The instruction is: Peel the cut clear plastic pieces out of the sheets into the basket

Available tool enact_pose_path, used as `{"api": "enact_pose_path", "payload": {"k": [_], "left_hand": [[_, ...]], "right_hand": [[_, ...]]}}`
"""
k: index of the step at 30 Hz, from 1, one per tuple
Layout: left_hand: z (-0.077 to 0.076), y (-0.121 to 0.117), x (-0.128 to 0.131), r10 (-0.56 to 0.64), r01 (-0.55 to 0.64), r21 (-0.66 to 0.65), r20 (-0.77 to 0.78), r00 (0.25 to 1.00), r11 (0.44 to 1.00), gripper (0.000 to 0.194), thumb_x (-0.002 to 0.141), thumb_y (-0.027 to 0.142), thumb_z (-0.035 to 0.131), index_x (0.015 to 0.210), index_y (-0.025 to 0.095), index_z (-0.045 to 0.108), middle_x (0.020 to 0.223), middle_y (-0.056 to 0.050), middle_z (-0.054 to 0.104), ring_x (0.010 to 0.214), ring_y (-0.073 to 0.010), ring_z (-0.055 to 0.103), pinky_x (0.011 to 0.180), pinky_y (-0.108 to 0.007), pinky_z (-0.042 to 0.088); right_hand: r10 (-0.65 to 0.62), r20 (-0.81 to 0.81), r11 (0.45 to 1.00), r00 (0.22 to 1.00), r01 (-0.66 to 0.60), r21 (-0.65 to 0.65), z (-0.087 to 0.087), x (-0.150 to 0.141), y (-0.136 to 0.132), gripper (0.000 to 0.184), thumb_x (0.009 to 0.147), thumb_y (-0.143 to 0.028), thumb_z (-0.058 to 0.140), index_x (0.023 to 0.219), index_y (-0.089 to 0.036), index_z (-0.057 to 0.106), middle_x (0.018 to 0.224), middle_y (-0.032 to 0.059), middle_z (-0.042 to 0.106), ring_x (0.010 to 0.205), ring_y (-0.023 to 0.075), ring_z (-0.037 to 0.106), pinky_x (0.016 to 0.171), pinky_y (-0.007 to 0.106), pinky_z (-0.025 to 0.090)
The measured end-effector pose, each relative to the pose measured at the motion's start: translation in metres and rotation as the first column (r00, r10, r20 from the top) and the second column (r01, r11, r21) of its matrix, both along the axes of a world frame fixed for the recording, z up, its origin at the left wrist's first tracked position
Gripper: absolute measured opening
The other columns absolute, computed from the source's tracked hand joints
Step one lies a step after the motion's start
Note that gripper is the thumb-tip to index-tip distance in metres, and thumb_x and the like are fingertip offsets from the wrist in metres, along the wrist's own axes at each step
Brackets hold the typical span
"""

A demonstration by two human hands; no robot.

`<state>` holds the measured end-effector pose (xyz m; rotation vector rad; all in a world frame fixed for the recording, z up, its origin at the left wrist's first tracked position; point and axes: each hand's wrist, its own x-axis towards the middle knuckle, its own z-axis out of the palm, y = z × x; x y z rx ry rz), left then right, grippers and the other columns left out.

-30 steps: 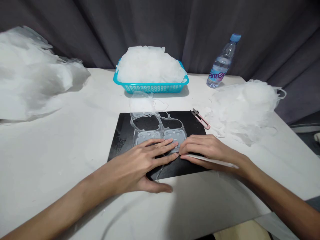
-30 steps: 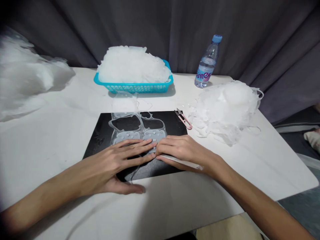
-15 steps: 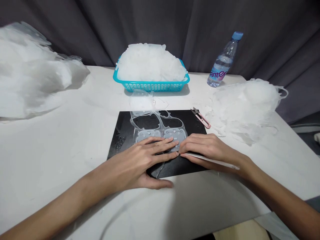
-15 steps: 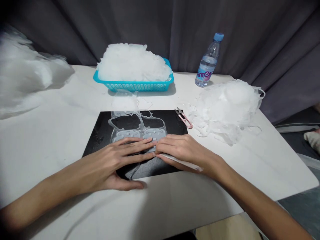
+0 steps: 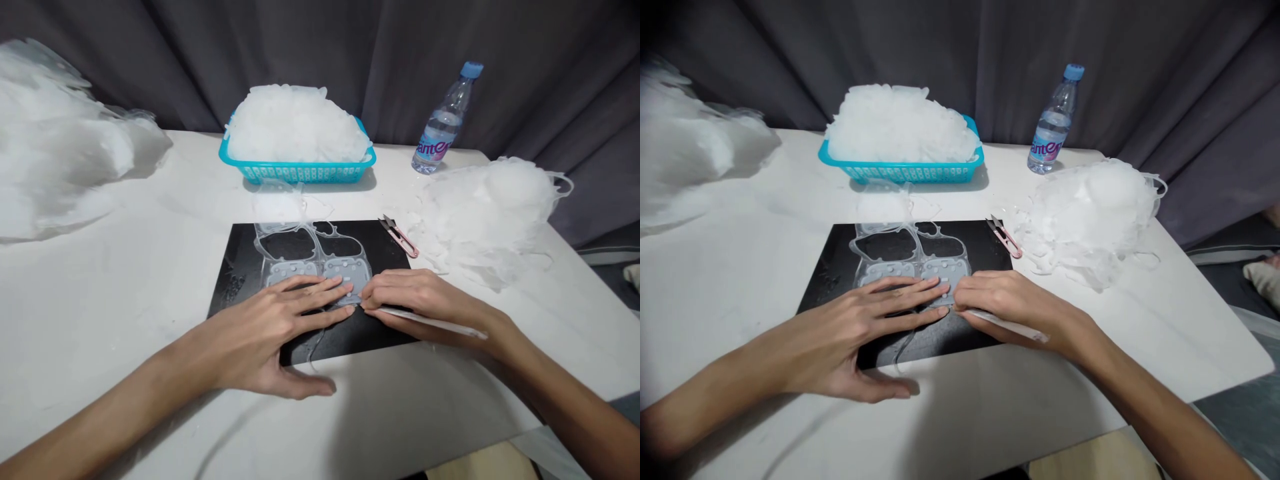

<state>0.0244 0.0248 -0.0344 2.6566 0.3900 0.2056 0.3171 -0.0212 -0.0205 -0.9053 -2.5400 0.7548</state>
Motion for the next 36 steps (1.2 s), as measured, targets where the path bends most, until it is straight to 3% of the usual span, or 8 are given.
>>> {"api": "enact_pose_path", "payload": {"k": [5,10,15,21,26,31,36], "left_hand": [[0.001,-0.001,0.001,0.004,-0.004,-0.006,-0.006,1.000,1.000,0.088,0.086,0.064,0.078,0.160,0.026,0.050,0.166,-0.011,0.044,0.149,-0.0371,0.050,0.126,-0.052,0.039],[-0.002,0.000,0.001,0.012,-0.012,-0.038,0.017,1.000,0.999,0.087,0.086,0.063,0.079,0.161,0.028,0.049,0.167,-0.010,0.043,0.151,-0.0366,0.049,0.127,-0.051,0.037],[-0.002,-0.001,0.001,0.009,-0.009,-0.021,-0.005,1.000,1.000,0.087,0.086,0.063,0.077,0.160,0.027,0.050,0.167,-0.010,0.042,0.152,-0.0363,0.047,0.128,-0.052,0.034],[0.002,-0.002,0.002,0.024,-0.024,-0.023,-0.032,0.999,0.999,0.083,0.086,0.066,0.076,0.155,0.024,0.057,0.164,-0.011,0.046,0.151,-0.0369,0.048,0.127,-0.052,0.037],[0.001,-0.003,0.002,0.048,-0.048,-0.033,-0.002,0.999,0.998,0.065,0.092,0.056,0.074,0.149,0.026,0.064,0.167,-0.011,0.044,0.149,-0.0363,0.052,0.127,-0.052,0.039],[0.000,-0.005,0.000,0.072,-0.071,-0.070,0.018,0.997,0.995,0.054,0.099,0.049,0.069,0.149,0.030,0.063,0.169,-0.008,0.044,0.150,-0.0359,0.051,0.125,-0.051,0.041],[0.004,-0.011,0.006,0.211,-0.197,-0.205,0.047,0.976,0.959,0.021,0.107,0.036,0.058,0.114,0.026,0.074,0.160,-0.008,0.051,0.141,-0.0274,0.057,0.118,-0.042,0.047]], "right_hand": [[-0.011,-0.063,0.997,0.998,0.006,-0.075,0.000,0.004,0.000,0.019,0.112,-0.023,0.048,0.105,-0.019,0.065,0.109,0.0083,0.072,0.097,0.0173,0.069,0.085,0.028,0.053],[0.002,-0.072,0.999,0.997,-0.005,-0.032,-0.003,0.002,0.000,0.017,0.111,-0.023,0.050,0.107,-0.018,0.065,0.109,0.0087,0.072,0.101,0.0176,0.069,0.088,0.028,0.053],[0.004,0.008,0.991,1.000,-0.005,0.136,-0.007,-0.003,0.001,0.018,0.111,-0.023,0.048,0.106,-0.018,0.065,0.103,0.0075,0.073,0.094,0.0171,0.069,0.083,0.029,0.053],[-0.046,0.159,0.911,0.986,-0.024,0.411,-0.016,-0.013,-0.005,0.019,0.108,-0.015,0.047,0.104,-0.015,0.066,0.103,0.0093,0.072,0.091,0.0206,0.068,0.077,0.033,0.057],[-0.119,0.315,0.849,0.942,-0.069,0.524,-0.020,-0.019,-0.012,0.025,0.104,-0.011,0.049,0.125,-0.008,0.064,0.122,0.0167,0.070,0.104,0.0265,0.069,0.086,0.038,0.060],[-0.106,0.415,0.790,0.904,-0.177,0.587,-0.016,-0.022,-0.017,0.029,0.104,-0.005,0.041,0.114,-0.008,0.068,0.117,0.0170,0.073,0.100,0.0274,0.068,0.084,0.040,0.060],[-0.146,0.366,0.802,0.919,-0.106,0.588,-0.010,-0.021,-0.016,0.029,0.104,-0.006,0.041,0.117,-0.007,0.067,0.118,0.0178,0.074,0.101,0.0282,0.069,0.086,0.042,0.059]]}}
